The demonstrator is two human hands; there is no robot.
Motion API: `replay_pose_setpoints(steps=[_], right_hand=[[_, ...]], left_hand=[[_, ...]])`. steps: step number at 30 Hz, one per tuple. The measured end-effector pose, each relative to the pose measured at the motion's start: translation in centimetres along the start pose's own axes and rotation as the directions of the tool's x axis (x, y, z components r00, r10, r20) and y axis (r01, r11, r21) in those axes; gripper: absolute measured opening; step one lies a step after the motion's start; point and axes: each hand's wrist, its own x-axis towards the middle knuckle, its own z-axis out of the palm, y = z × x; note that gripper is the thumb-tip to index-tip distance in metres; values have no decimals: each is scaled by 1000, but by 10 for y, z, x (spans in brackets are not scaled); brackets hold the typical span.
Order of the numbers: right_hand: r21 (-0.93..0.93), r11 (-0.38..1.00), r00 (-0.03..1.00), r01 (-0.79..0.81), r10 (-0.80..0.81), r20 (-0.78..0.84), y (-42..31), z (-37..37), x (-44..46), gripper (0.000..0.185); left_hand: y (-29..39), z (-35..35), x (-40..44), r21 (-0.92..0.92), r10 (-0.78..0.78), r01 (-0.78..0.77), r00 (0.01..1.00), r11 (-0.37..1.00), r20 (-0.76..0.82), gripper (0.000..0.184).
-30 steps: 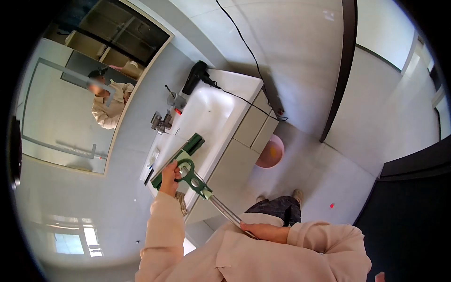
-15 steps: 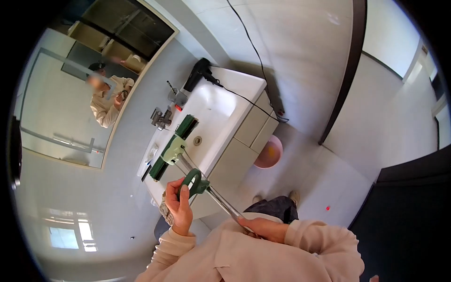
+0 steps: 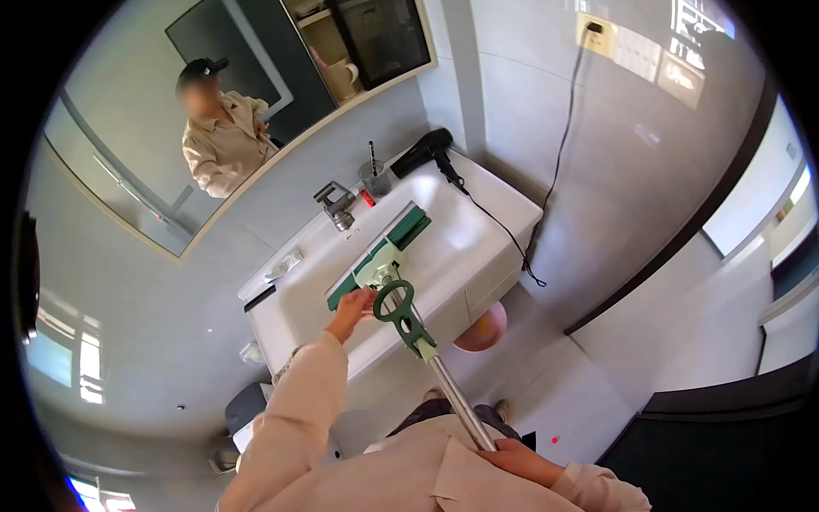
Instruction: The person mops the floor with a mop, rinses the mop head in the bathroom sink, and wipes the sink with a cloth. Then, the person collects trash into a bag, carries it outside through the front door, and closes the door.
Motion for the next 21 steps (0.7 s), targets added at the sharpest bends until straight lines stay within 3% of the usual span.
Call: replay_pose_setpoints(steps=[1,2,3,5,7,9,10,12,13,16,17,19,20,21], right_hand=[[-5,1000,1000,-7,7,-22,-2,9,0,33],[-8,999,998,42,-42,-43,-5,18,-1,34],[-9,996,994,87,-87,-63,-11,29,-4,36],[-29,994,986,110,-112,-119,-28,51,-15,34],[-43,990,974,132,-137,-179,-44,74,-30,33],[-75,997,971,16,-33,-235,-60,92,-40,26],[-131,990,958,-41,2,-286,-68,101,-43,26],[-123,991,943,-46,2,-334,-81,116,-46,26],[-129,991,932,-45,-5,-361,-86,124,-46,26],[-23,1000,916,-8,-2,-401,-97,143,-44,24],[-4,1000,911,-7,5,-411,-91,151,-40,24],[48,997,912,57,-32,-410,-97,154,-37,22],[56,997,913,45,-19,-408,-100,153,-37,22],[89,994,913,64,-23,-407,-98,153,-36,21]], left_hand=[[-16,-27,31,-20,3,-3,1000,1000,13,31],[-27,-56,63,435,235,-187,970,881,-60,28],[-31,-80,87,798,461,-264,887,542,-20,25],[6,-111,113,817,606,-360,796,450,17,28],[35,-129,141,871,678,-422,719,251,154,36],[60,-130,172,862,691,-493,665,119,285,44],[68,-127,192,849,692,-513,658,124,296,44],[79,-115,228,831,767,-552,502,-72,400,48],[92,-108,229,884,666,-466,650,-30,366,52],[96,-101,271,900,535,-433,752,-40,386,59],[90,-104,286,891,532,-453,743,-46,405,59],[78,-105,314,885,646,-429,628,-178,434,59],[92,-100,304,896,566,-418,707,-149,424,55],[107,-97,291,894,559,-423,710,-146,427,55]])
